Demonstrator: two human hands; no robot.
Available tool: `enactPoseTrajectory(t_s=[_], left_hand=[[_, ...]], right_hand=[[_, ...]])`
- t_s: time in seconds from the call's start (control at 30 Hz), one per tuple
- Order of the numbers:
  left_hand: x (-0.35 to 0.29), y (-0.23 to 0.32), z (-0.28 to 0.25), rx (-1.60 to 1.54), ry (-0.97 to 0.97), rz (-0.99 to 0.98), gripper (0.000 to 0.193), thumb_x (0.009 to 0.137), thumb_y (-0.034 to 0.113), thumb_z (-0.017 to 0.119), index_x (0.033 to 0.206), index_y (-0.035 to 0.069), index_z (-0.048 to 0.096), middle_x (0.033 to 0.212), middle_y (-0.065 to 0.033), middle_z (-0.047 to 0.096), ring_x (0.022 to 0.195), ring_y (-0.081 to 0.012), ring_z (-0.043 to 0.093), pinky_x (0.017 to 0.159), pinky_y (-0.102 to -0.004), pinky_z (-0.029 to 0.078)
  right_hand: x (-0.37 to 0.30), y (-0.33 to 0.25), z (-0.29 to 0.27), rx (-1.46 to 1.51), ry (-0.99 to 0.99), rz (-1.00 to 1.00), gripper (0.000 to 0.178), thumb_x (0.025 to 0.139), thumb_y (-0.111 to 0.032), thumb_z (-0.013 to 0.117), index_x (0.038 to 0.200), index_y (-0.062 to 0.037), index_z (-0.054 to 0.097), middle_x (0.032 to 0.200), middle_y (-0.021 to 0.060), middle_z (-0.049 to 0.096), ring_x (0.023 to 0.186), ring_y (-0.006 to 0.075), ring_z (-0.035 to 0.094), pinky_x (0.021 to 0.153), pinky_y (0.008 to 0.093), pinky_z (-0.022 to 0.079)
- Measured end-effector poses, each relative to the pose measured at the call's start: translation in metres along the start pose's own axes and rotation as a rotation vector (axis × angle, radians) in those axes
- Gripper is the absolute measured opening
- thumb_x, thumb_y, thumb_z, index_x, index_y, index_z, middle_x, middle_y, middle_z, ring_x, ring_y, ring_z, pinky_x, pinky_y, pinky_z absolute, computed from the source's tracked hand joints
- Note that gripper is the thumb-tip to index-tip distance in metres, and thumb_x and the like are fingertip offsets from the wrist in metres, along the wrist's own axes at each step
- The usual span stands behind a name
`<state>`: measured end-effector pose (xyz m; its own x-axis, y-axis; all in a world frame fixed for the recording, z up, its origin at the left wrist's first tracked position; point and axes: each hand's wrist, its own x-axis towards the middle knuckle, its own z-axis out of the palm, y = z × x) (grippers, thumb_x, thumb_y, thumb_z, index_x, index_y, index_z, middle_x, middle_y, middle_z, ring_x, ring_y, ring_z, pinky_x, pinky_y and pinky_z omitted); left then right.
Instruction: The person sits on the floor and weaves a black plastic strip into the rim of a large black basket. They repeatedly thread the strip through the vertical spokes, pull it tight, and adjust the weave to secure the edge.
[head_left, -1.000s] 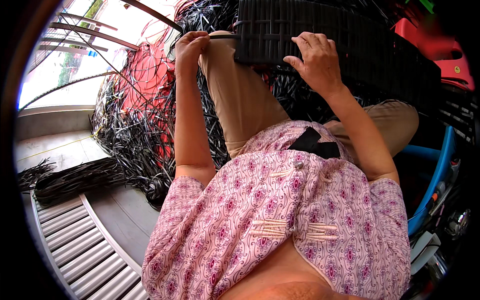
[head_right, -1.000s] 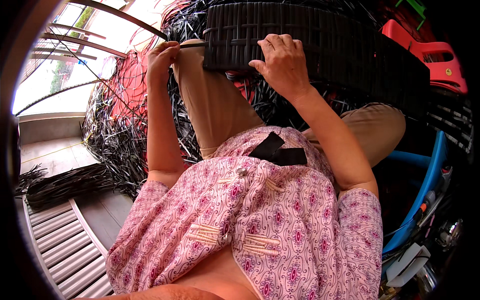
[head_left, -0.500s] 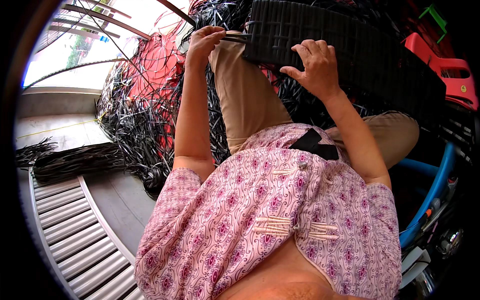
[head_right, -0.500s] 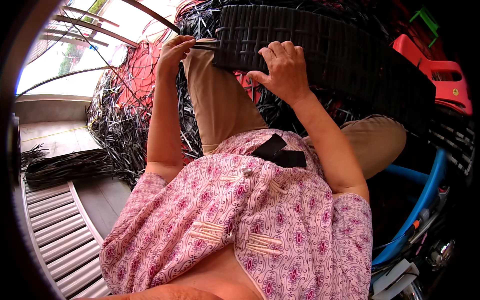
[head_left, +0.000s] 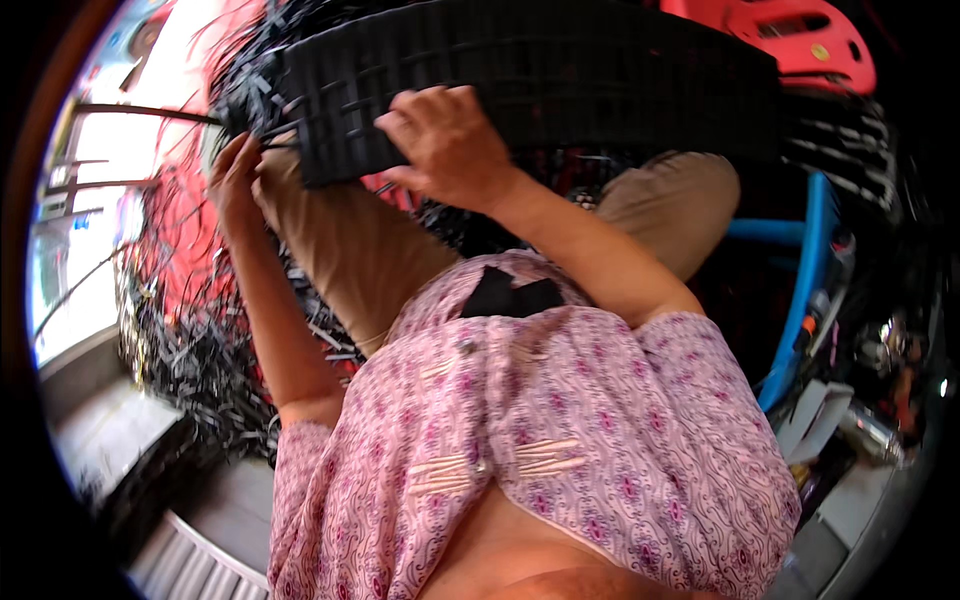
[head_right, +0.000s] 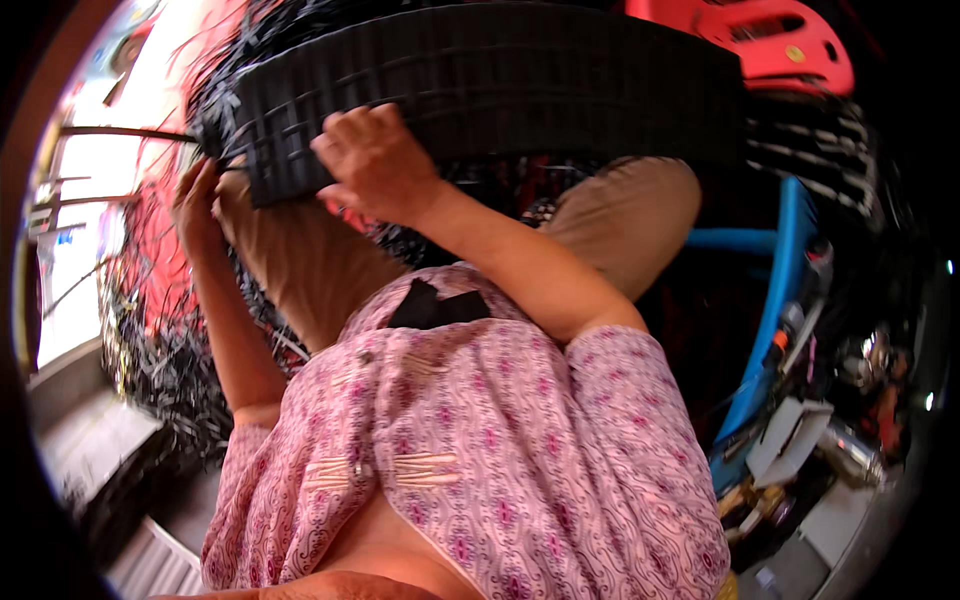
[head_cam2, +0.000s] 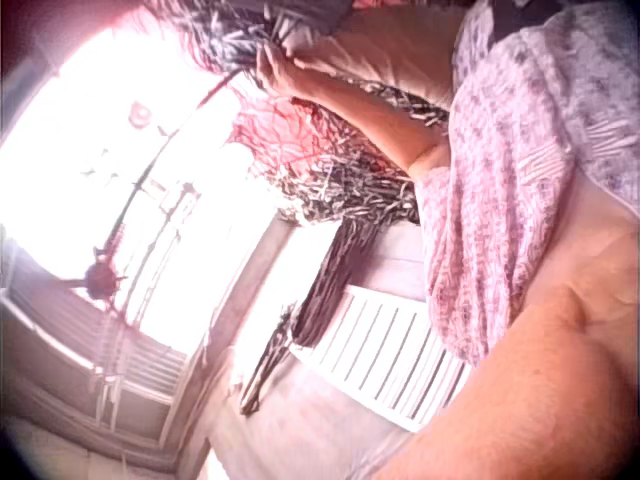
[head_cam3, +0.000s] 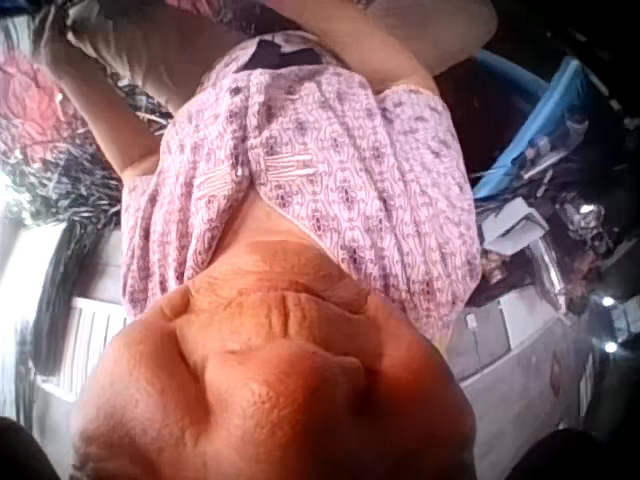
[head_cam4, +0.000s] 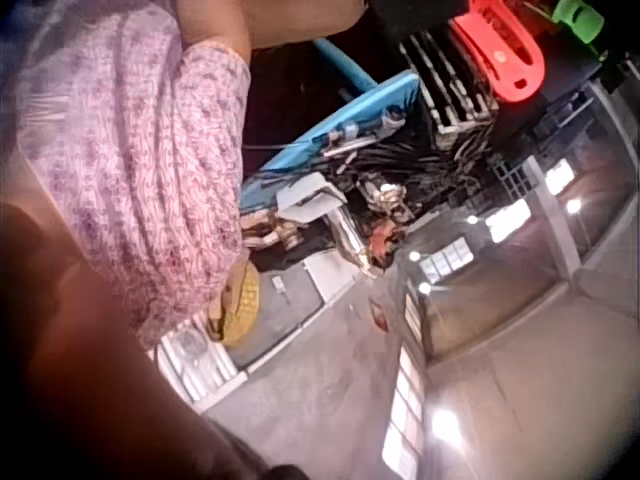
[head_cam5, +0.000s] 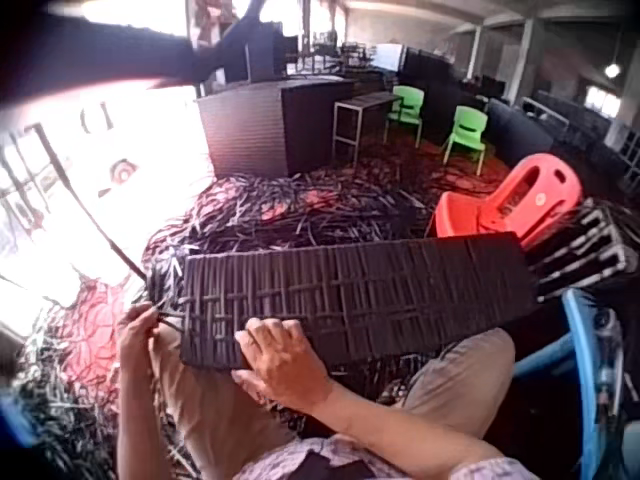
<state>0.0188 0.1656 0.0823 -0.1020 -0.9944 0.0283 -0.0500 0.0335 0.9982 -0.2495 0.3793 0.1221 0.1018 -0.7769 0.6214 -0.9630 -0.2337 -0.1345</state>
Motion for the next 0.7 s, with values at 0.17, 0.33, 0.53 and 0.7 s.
enactPoseTrajectory(t_s=[0.17,0.33,0.53,0.7], left_hand=[[0.059,-0.031,-0.009,-0.143,-0.030,-0.119,0.023,0.093,0.017,0.076,0.113,0.006,0.073,0.095,0.0008,0.071,0.082,-0.0068,0.065,0.068,-0.0185,0.047],[0.120,-0.042,0.015,-0.202,0.005,-0.174,0.023,0.093,0.018,0.077,0.114,0.009,0.073,0.095,0.0033,0.071,0.084,-0.0050,0.064,0.067,-0.0167,0.044],[0.180,-0.078,-0.002,-0.355,-0.029,-0.199,0.022,0.095,0.013,0.073,0.115,0.005,0.071,0.095,-0.0004,0.070,0.081,-0.0060,0.061,0.065,-0.0175,0.044],[0.152,-0.063,0.040,-0.557,0.005,-0.217,0.030,0.087,0.012,0.081,0.114,0.003,0.072,0.088,-0.0028,0.072,0.070,-0.0120,0.065,0.059,-0.0232,0.050]], right_hand=[[0.023,0.028,0.012,-0.004,0.033,0.012,0.046,0.067,-0.046,0.083,0.095,-0.0133,0.068,0.096,0.0026,0.057,0.098,0.0226,0.055,0.085,0.0406,0.041],[0.056,0.061,0.025,0.002,-0.019,0.059,0.044,0.069,-0.047,0.082,0.092,-0.0125,0.069,0.096,0.0033,0.060,0.101,0.0238,0.056,0.087,0.0405,0.044],[0.085,0.085,0.051,-0.001,0.028,-0.022,0.042,0.071,-0.050,0.079,0.087,-0.0122,0.068,0.095,0.0051,0.060,0.098,0.0248,0.057,0.085,0.0402,0.046],[0.094,0.098,0.051,0.100,0.031,-0.029,0.042,0.072,-0.051,0.077,0.084,-0.0116,0.066,0.087,0.0062,0.060,0.092,0.0267,0.060,0.078,0.0414,0.048]])
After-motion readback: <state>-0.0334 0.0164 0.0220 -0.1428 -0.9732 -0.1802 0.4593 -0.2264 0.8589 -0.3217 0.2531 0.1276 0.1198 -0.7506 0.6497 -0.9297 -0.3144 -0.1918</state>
